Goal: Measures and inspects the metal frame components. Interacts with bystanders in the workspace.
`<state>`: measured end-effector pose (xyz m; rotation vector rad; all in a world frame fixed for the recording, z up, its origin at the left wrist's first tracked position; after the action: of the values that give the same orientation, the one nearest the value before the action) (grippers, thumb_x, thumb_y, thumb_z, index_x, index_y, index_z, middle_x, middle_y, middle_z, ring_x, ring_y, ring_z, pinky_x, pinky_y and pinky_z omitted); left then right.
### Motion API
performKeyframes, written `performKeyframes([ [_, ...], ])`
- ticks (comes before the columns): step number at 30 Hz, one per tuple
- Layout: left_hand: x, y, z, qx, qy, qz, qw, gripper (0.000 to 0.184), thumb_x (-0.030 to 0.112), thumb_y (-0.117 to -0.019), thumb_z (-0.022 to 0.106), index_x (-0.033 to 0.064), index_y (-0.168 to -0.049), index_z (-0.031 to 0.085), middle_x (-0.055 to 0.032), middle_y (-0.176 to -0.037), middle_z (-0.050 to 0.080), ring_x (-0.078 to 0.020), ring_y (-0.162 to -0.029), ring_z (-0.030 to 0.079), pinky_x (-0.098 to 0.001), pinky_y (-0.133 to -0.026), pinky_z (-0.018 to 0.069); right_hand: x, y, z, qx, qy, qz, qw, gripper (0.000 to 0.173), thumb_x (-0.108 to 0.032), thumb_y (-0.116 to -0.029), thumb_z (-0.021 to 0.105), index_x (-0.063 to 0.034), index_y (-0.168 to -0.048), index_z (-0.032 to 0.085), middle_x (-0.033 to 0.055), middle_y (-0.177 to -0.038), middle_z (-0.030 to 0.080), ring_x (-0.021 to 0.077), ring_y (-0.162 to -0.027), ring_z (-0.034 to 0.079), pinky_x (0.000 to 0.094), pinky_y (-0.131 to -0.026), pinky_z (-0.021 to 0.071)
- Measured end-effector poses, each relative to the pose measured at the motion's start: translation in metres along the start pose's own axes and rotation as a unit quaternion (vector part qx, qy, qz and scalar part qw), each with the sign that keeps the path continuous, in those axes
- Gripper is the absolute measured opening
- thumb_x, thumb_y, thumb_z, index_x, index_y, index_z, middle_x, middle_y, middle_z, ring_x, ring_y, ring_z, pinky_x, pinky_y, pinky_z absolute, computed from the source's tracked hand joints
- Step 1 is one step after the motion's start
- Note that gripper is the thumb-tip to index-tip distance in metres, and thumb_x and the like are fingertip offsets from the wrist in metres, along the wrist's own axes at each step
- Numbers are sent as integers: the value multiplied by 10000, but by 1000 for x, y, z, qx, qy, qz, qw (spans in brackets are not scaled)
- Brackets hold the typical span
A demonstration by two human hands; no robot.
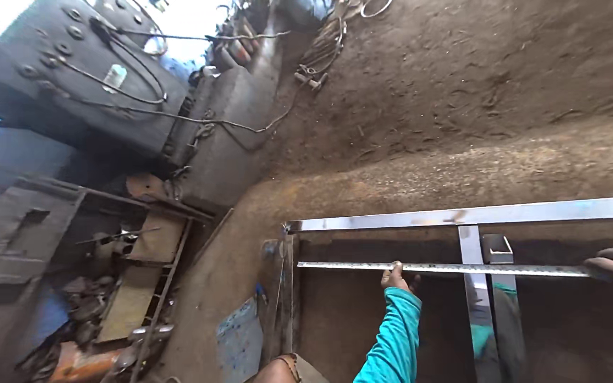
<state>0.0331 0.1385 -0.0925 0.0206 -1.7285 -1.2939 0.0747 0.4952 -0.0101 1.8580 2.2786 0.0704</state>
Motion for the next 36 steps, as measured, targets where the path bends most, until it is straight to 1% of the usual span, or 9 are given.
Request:
performKeyframes([
  [3,1,-5,-3,13,8,14,1000,260,176,-1060,550,3,-1254,565,-187,-933,638,-257,-674,632,-397,-573,548,-5,-4,4,2,-7,-5,1000,308,-78,-827,780,-158,-1124,768,137,-1160,723,468,-1120,629,662,-869,477],
  [7,-16,5,-1,-34,-30,24,999,285,260,-1078,532,-2,-1188,563,-136,-887,651,-206,-673,658,-349,-579,574,3,-7,20,72,11,-35,997,296,-115,-735,859,-176,-1013,780,84,-1033,737,407,-986,661,602,-725,492],
  [12,-62,30,24,-246,-232,98,936,399,63,-965,671,-96,-1309,547,-257,-1261,613,-281,-1128,619,-425,-982,528,0,-11,13,51,3,-21,998,235,-130,-786,823,-166,-1014,779,93,-1023,734,397,-986,657,588,-725,494],
  [16,-68,27,33,-249,-337,140,897,554,146,-869,809,-76,-1320,575,-266,-1372,565,-308,-1269,566,-434,-1087,470,-1,-10,17,40,11,-26,999,233,-116,-783,801,-180,-1005,774,61,-993,731,359,-959,656,551,-723,489],
  [20,-75,29,31,-250,-330,170,894,391,126,-907,734,-75,-1225,627,-240,-1270,625,-279,-1195,606,-430,-1047,494,1,-10,23,12,5,-15,1000,263,-121,-770,816,-193,-1020,777,54,-1004,731,345,-970,654,547,-735,486],
  [25,-89,28,19,-143,-187,198,952,323,-75,-938,419,-145,-1232,535,-254,-1137,613,-279,-1019,607,-414,-889,526,2,-12,27,-9,13,-9,1000,274,-133,-786,802,-209,-1048,776,35,-1013,731,329,-977,651,533,-746,483],
  [27,-92,28,17,-109,-141,199,964,344,-34,-931,396,-140,-1241,501,-221,-1082,581,-245,-952,577,-390,-838,515,1,-13,26,-16,8,-9,1000,272,-143,-785,804,-206,-1048,774,34,-1014,731,327,-978,652,534,-748,485],
  [32,-97,45,20,-159,-135,211,955,443,79,-911,396,-110,-1303,481,-212,-1157,567,-230,-1042,557,-385,-926,476,1,-11,27,-46,0,-7,999,285,-184,-779,821,-220,-1058,777,17,-1017,735,305,-979,653,525,-756,483],
  [36,-98,46,22,-123,-110,198,966,467,39,-923,384,-99,-1368,411,-218,-1170,570,-232,-1028,560,-387,-915,475,-1,-11,25,-63,-2,-6,998,256,-192,-791,815,-217,-1043,776,8,-1005,733,295,-976,651,512,-746,477],
])
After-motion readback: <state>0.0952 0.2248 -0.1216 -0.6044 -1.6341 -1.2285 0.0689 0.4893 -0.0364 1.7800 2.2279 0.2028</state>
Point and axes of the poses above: each hand's wrist, its own y-axis away from the middle knuckle, its own z-axis out of the palm, x = y × z, the point moved 4 cm from there along -y, towards the middle knuckle
